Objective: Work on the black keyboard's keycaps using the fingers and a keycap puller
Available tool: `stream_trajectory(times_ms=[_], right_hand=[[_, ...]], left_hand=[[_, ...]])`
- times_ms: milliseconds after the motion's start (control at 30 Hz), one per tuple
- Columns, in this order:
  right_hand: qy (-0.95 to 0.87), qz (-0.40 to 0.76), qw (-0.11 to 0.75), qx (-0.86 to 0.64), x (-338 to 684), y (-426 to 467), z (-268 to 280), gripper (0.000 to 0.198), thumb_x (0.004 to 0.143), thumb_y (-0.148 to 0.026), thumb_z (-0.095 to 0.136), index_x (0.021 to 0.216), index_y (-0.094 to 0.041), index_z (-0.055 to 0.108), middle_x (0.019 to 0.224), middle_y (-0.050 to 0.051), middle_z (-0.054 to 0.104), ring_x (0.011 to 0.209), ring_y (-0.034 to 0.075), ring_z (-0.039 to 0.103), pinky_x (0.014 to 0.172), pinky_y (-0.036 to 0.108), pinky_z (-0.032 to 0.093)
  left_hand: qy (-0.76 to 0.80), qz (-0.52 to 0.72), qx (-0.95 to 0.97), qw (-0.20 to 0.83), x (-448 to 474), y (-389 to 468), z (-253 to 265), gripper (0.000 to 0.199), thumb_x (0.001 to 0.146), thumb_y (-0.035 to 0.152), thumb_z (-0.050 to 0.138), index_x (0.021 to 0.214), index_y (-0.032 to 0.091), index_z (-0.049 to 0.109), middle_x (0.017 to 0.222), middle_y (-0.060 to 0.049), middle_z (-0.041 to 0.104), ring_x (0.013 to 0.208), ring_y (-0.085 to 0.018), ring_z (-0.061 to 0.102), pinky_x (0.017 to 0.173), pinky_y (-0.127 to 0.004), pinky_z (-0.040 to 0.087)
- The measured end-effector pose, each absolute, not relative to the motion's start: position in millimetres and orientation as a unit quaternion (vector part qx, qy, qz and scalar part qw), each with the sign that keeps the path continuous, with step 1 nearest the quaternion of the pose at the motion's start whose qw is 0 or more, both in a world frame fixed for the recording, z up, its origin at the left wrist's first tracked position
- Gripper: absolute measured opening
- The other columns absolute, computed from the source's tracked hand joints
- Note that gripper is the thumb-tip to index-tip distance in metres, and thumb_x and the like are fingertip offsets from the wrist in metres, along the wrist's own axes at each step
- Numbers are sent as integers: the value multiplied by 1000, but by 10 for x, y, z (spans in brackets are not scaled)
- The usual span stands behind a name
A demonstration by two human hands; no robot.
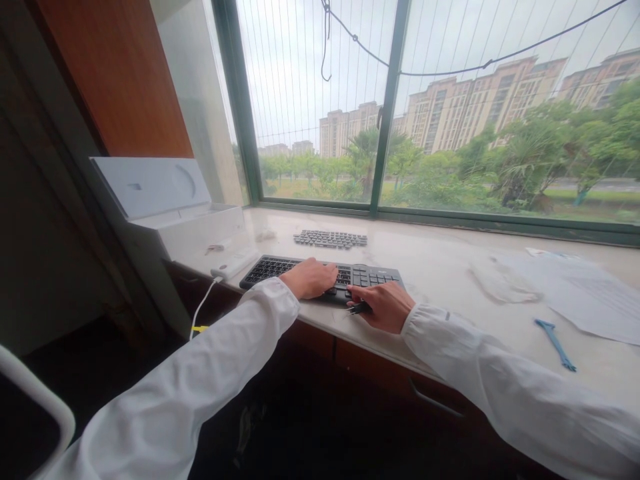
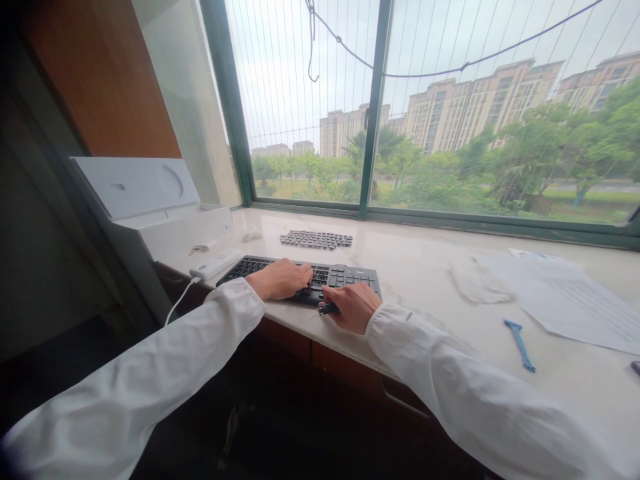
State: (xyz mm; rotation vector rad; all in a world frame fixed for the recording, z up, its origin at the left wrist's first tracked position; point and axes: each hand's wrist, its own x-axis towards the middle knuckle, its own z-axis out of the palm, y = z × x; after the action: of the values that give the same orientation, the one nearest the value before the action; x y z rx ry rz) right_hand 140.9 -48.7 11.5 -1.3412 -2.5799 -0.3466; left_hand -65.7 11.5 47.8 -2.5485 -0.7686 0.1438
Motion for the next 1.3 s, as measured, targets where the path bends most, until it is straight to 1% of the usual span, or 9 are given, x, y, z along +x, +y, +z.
stream_trajectory(times_ms=[133,200,367,533,700,833,933,1133,1300], right_hand=[[-878,-112,99,-455,1394,-498,107,24,84,-35,45,95,-22,62,70,5,68,61,19,62,53,27,29],[-878,-113,116,-450,1416,-496,122,22,84,-34,45,93,-22,62,73,4,70,63,19,63,53,26,30],[-838,-136,215,-483,1598,-413,219,23,79,-30,51,99,-27,63,87,1,73,70,18,65,58,25,36],[-763,-148,284,-561,1808,-281,261,26,84,-42,47,89,-27,67,71,1,71,62,19,65,55,26,39],[-879,-110,256,-386,1835,-305,174,21,80,-33,55,91,-26,71,85,3,74,70,18,67,59,25,45],[-925,-103,233,-283,1758,-379,102,22,82,-31,54,93,-26,72,81,5,74,66,17,66,56,25,44],[-928,-105,226,-276,1719,-400,72,22,84,-30,53,93,-26,72,75,5,73,59,15,63,52,25,40],[-915,-117,213,-321,1693,-422,54,26,85,-35,49,83,-25,74,57,3,68,43,13,55,46,26,29],[-912,-120,201,-336,1675,-447,74,26,84,-34,49,78,-25,73,55,3,67,42,14,53,46,27,27]], left_hand=[[-285,57,-930,225,-655,125,474,21,92,20,36,100,13,53,97,-11,60,70,-18,61,63,-31,43],[-289,57,-931,215,-666,125,497,22,92,21,35,101,14,54,98,-11,60,71,-18,61,64,-31,43],[-330,15,-924,194,-731,108,627,26,93,19,34,103,21,58,100,-6,62,73,-15,62,66,-28,42],[-352,-10,-925,141,-654,82,664,29,93,35,40,102,26,66,101,-5,65,82,-17,62,69,-27,42],[-355,-8,-930,93,-505,134,599,25,84,45,54,97,31,70,98,0,69,88,-18,62,67,-25,40],[-343,-8,-936,82,-473,173,596,22,83,42,55,94,32,71,92,1,71,86,-18,63,66,-25,39],[-327,2,-939,108,-457,149,590,21,85,35,52,93,29,70,90,-1,71,83,-19,63,67,-26,40],[-307,2,-936,169,-419,74,536,26,87,32,47,86,16,68,89,-10,69,75,-21,64,66,-30,41],[-338,-14,-931,141,-421,58,541,19,85,30,52,89,22,67,91,-6,70,82,-20,64,69,-28,43]])
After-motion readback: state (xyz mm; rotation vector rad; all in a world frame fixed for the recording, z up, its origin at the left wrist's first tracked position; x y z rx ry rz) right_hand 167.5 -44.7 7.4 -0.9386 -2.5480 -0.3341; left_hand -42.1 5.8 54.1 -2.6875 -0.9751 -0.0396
